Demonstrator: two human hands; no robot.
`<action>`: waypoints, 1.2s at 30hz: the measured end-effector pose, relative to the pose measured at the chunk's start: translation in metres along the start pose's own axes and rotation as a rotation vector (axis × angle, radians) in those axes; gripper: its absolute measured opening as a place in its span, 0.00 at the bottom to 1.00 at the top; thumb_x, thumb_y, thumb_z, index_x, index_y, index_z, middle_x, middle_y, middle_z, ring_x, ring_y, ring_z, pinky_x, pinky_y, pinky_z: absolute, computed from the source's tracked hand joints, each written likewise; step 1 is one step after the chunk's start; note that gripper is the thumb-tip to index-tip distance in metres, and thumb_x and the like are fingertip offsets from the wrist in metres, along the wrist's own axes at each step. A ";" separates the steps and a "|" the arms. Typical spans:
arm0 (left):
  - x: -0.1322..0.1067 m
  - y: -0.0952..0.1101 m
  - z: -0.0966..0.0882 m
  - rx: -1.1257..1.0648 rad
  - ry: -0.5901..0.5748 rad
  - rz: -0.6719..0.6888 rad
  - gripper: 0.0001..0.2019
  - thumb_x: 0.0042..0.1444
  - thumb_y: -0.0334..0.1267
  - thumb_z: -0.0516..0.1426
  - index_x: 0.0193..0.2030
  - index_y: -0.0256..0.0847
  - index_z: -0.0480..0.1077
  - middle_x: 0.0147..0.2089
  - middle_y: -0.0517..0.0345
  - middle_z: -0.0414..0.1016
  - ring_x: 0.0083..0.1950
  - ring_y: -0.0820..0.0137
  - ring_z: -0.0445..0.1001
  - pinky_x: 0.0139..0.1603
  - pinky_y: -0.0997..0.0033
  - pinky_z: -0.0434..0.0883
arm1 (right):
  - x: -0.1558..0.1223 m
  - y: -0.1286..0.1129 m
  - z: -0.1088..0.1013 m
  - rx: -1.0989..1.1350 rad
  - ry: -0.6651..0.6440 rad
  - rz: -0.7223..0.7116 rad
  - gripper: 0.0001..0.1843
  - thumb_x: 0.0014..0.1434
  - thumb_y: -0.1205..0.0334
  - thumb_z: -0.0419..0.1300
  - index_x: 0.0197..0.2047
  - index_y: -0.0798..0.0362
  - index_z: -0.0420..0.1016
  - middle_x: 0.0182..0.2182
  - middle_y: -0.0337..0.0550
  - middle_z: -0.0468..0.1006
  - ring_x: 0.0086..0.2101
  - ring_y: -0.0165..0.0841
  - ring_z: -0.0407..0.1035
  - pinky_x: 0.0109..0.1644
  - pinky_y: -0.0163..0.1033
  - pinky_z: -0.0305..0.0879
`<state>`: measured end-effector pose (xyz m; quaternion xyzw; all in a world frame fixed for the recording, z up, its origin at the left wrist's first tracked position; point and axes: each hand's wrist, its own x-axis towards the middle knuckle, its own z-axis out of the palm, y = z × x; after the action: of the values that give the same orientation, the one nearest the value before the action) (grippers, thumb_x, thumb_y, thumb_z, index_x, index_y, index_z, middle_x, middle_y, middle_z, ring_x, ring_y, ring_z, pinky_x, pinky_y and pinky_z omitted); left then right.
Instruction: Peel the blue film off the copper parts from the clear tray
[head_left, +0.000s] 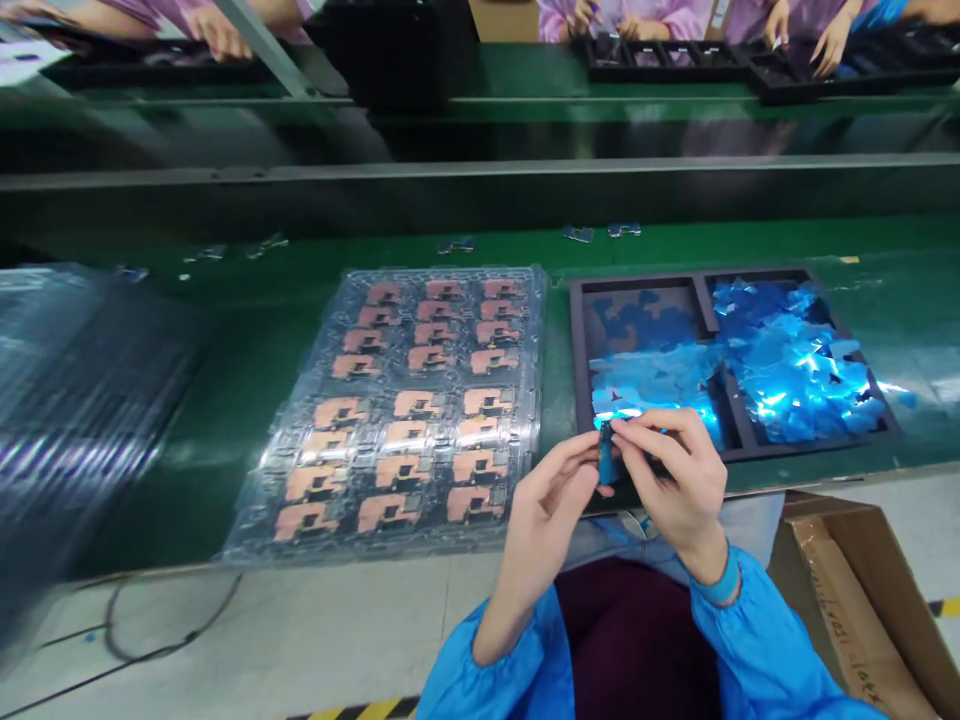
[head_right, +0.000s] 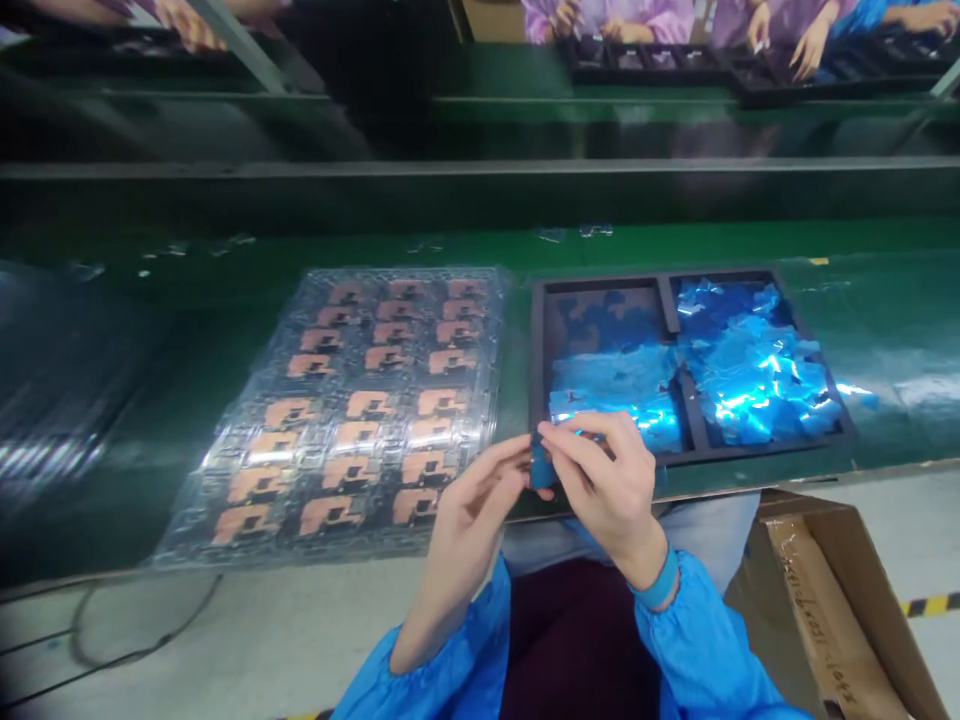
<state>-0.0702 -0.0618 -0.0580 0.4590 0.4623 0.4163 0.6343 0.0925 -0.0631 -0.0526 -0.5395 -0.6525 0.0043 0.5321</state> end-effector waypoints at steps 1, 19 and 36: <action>0.000 0.000 0.000 -0.045 -0.011 -0.028 0.19 0.67 0.51 0.66 0.58 0.41 0.81 0.51 0.47 0.86 0.50 0.58 0.85 0.46 0.63 0.85 | 0.001 0.001 -0.002 0.013 0.008 -0.021 0.13 0.70 0.71 0.67 0.52 0.45 0.86 0.39 0.42 0.83 0.38 0.33 0.80 0.41 0.41 0.79; 0.009 0.000 0.008 -0.582 -0.058 -0.295 0.23 0.53 0.48 0.78 0.50 0.42 0.80 0.45 0.57 0.82 0.35 0.74 0.75 0.32 0.78 0.75 | -0.013 0.007 -0.031 -0.006 -0.142 -0.312 0.12 0.71 0.73 0.64 0.54 0.52 0.82 0.45 0.46 0.89 0.47 0.37 0.82 0.53 0.43 0.84; 0.011 0.037 0.014 -0.257 0.314 -0.085 0.14 0.54 0.40 0.76 0.44 0.46 0.80 0.44 0.59 0.83 0.37 0.72 0.79 0.33 0.78 0.78 | -0.023 0.011 -0.023 -0.004 0.178 -0.044 0.09 0.72 0.68 0.56 0.50 0.45 0.74 0.32 0.40 0.86 0.33 0.35 0.81 0.43 0.43 0.80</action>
<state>-0.0582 -0.0455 -0.0223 0.2839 0.5173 0.5112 0.6249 0.1132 -0.0876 -0.0648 -0.5243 -0.6145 -0.0568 0.5867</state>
